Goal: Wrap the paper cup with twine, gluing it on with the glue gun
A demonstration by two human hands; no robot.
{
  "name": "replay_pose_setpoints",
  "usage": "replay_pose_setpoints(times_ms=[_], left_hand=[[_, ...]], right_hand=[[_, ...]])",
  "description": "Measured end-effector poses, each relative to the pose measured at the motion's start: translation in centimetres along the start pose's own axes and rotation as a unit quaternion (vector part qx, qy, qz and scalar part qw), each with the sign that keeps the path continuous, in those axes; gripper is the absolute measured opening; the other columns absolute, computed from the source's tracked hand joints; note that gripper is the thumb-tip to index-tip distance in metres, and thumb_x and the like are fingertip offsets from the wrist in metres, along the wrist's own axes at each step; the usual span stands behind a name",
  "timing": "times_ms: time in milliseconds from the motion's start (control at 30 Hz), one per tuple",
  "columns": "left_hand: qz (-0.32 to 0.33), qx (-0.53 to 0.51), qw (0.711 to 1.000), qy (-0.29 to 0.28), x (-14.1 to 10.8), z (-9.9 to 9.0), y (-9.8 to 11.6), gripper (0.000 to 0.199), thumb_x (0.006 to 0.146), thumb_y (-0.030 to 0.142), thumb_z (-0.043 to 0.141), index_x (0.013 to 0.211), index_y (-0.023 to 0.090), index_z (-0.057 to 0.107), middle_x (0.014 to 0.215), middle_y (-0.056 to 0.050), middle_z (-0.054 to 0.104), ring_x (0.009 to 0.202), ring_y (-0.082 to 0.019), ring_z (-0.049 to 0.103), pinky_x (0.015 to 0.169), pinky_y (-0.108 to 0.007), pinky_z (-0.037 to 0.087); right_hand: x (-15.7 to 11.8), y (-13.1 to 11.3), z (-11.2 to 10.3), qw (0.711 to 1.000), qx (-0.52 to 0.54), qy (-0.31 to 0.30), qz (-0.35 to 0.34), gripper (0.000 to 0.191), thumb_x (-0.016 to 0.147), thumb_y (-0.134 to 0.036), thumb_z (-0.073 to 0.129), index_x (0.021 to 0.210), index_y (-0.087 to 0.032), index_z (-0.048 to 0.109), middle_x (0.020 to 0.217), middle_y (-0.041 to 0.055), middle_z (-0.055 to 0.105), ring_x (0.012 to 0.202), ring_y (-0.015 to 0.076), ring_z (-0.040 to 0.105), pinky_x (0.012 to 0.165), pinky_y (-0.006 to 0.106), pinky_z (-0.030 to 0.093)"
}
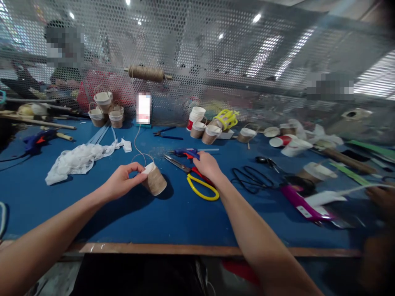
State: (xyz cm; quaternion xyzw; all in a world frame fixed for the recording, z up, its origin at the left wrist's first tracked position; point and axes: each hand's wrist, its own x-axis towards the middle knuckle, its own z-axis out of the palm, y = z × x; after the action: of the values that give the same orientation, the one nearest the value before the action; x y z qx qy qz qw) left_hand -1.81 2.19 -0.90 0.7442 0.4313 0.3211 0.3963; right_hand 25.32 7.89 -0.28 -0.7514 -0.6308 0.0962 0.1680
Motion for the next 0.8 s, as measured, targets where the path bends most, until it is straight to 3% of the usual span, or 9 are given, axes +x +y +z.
replay_pose_setpoints(times_ms=[100, 200, 233, 367, 467, 600, 800], left_hand=[[0.000, 0.009, 1.000, 0.001, -0.2, -0.1, 0.1, 0.021, 0.081, 0.034, 0.046, 0.075, 0.015, 0.053, 0.079, -0.004, 0.060, 0.075, -0.015, 0.053, 0.072, -0.026, 0.040], [0.004, 0.023, 1.000, 0.007, -0.3, -0.2, 0.1, 0.020, 0.081, 0.034, 0.046, 0.075, 0.016, 0.054, 0.080, -0.003, 0.061, 0.075, -0.015, 0.054, 0.072, -0.026, 0.040], [0.006, 0.025, 1.000, 0.007, -0.3, -0.3, 0.0, 0.020, 0.081, 0.033, 0.047, 0.076, 0.016, 0.054, 0.080, -0.004, 0.061, 0.076, -0.015, 0.054, 0.072, -0.026, 0.040], [0.009, 0.021, 1.000, 0.004, -0.3, -0.4, -0.1, 0.019, 0.081, 0.033, 0.047, 0.077, 0.015, 0.054, 0.081, -0.004, 0.060, 0.076, -0.015, 0.054, 0.073, -0.027, 0.040], [0.009, 0.013, 1.000, 0.002, -0.2, -0.4, -0.3, 0.020, 0.081, 0.033, 0.047, 0.078, 0.015, 0.055, 0.082, -0.005, 0.060, 0.077, -0.016, 0.054, 0.074, -0.028, 0.041], [0.005, 0.006, 1.000, 0.012, 0.0, -0.4, -0.5, 0.022, 0.080, 0.035, 0.047, 0.078, 0.014, 0.055, 0.081, -0.005, 0.062, 0.076, -0.017, 0.054, 0.074, -0.028, 0.041], [-0.011, 0.002, 0.999, 0.036, 0.6, -0.2, -1.0, 0.025, 0.079, 0.037, 0.047, 0.074, 0.014, 0.056, 0.070, -0.002, 0.060, 0.065, -0.014, 0.053, 0.064, -0.025, 0.042]], right_hand=[[-1.2, 0.1, -1.1, 0.995, 0.080, 0.052, -0.019, 0.028, 0.081, -0.018, 0.049, 0.107, -0.009, 0.051, 0.101, 0.0185, 0.061, 0.095, 0.0264, 0.058, 0.083, 0.042, 0.044], [-3.2, -0.2, -2.3, 0.979, 0.179, 0.077, -0.062, 0.036, 0.078, -0.021, 0.050, 0.113, -0.014, 0.043, 0.105, 0.0129, 0.061, 0.091, 0.0205, 0.060, 0.078, 0.034, 0.048], [-3.9, -0.3, -2.7, 0.969, 0.231, 0.055, -0.069, 0.035, 0.076, -0.023, 0.053, 0.109, -0.015, 0.045, 0.097, 0.0105, 0.063, 0.084, 0.0189, 0.061, 0.073, 0.032, 0.049], [-5.5, -1.4, -3.2, 0.894, 0.419, -0.155, -0.043, 0.021, 0.066, -0.033, 0.065, 0.069, -0.015, 0.054, 0.059, 0.0020, 0.058, 0.052, 0.0121, 0.054, 0.051, 0.025, 0.045], [-5.9, -2.7, -3.0, 0.880, 0.431, -0.191, -0.065, 0.023, 0.067, -0.035, 0.065, 0.072, -0.012, 0.060, 0.059, 0.0020, 0.058, 0.048, 0.0091, 0.050, 0.046, 0.022, 0.040], [-6.5, -4.7, -2.5, 0.874, 0.453, -0.158, -0.079, 0.028, 0.070, -0.036, 0.061, 0.083, -0.011, 0.064, 0.054, 0.0000, 0.056, 0.045, 0.0086, 0.048, 0.043, 0.021, 0.037], [-5.8, -6.4, 0.4, 0.885, 0.461, -0.018, -0.057, 0.022, 0.068, -0.036, 0.061, 0.065, -0.014, 0.059, 0.042, -0.0041, 0.048, 0.037, 0.0080, 0.041, 0.038, 0.022, 0.033]])
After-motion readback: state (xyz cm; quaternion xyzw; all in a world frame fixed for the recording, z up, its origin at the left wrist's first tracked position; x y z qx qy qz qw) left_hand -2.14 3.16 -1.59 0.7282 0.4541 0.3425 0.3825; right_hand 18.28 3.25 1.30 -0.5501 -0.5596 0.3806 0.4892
